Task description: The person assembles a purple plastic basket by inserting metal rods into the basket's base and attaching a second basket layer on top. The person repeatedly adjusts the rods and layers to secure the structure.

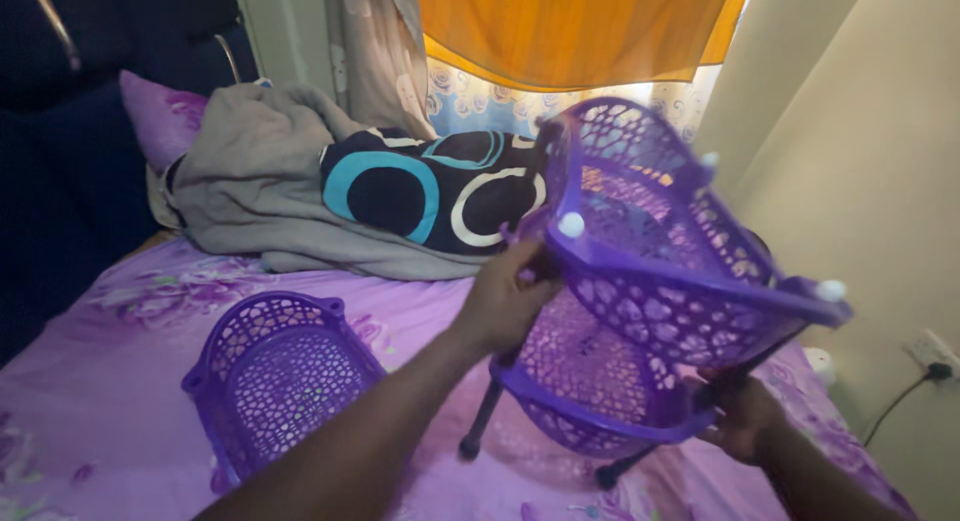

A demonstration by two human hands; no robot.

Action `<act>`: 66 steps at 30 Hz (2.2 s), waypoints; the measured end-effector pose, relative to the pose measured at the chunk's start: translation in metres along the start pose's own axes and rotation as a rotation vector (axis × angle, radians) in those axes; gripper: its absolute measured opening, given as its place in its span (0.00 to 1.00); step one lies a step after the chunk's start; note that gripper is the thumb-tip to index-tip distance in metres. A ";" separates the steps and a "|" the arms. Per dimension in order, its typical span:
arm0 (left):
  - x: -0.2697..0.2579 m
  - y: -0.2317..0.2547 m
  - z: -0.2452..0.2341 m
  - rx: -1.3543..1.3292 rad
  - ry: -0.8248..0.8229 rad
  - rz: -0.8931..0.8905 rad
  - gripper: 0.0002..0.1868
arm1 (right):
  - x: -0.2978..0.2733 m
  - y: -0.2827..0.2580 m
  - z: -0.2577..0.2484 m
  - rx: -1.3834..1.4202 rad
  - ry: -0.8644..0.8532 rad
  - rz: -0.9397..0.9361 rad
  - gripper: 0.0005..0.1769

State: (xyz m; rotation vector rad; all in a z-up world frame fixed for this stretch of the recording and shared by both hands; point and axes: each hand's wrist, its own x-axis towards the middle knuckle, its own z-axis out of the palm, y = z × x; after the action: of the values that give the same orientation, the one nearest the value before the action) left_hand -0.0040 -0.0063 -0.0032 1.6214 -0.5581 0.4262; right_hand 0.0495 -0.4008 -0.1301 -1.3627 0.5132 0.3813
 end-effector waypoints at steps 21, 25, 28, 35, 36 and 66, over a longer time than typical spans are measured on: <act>-0.029 0.016 0.092 -0.094 0.100 -0.181 0.15 | -0.221 -0.015 0.192 0.049 0.005 -0.516 0.37; -0.037 0.025 0.098 -0.270 -0.039 -0.298 0.14 | -0.233 -0.036 0.215 0.279 0.139 -0.275 0.36; -0.047 0.024 0.093 -0.193 -0.054 -0.287 0.15 | -0.232 -0.033 0.216 0.308 0.169 -0.239 0.35; -0.049 0.010 0.088 -0.480 -0.124 -0.250 0.10 | -0.212 -0.015 0.205 0.369 0.158 -0.287 0.28; -0.047 0.008 0.088 -0.429 -0.115 -0.183 0.11 | -0.210 -0.015 0.204 0.392 0.146 -0.298 0.27; -0.050 -0.001 0.076 -0.700 -0.245 -0.485 0.12 | -0.210 0.002 0.200 0.376 0.097 -0.248 0.26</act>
State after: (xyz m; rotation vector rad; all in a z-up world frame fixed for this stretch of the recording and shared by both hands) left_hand -0.0476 -0.0764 -0.0428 1.0724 -0.4085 -0.3129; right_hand -0.1011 -0.1965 0.0095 -1.0660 0.4617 0.0125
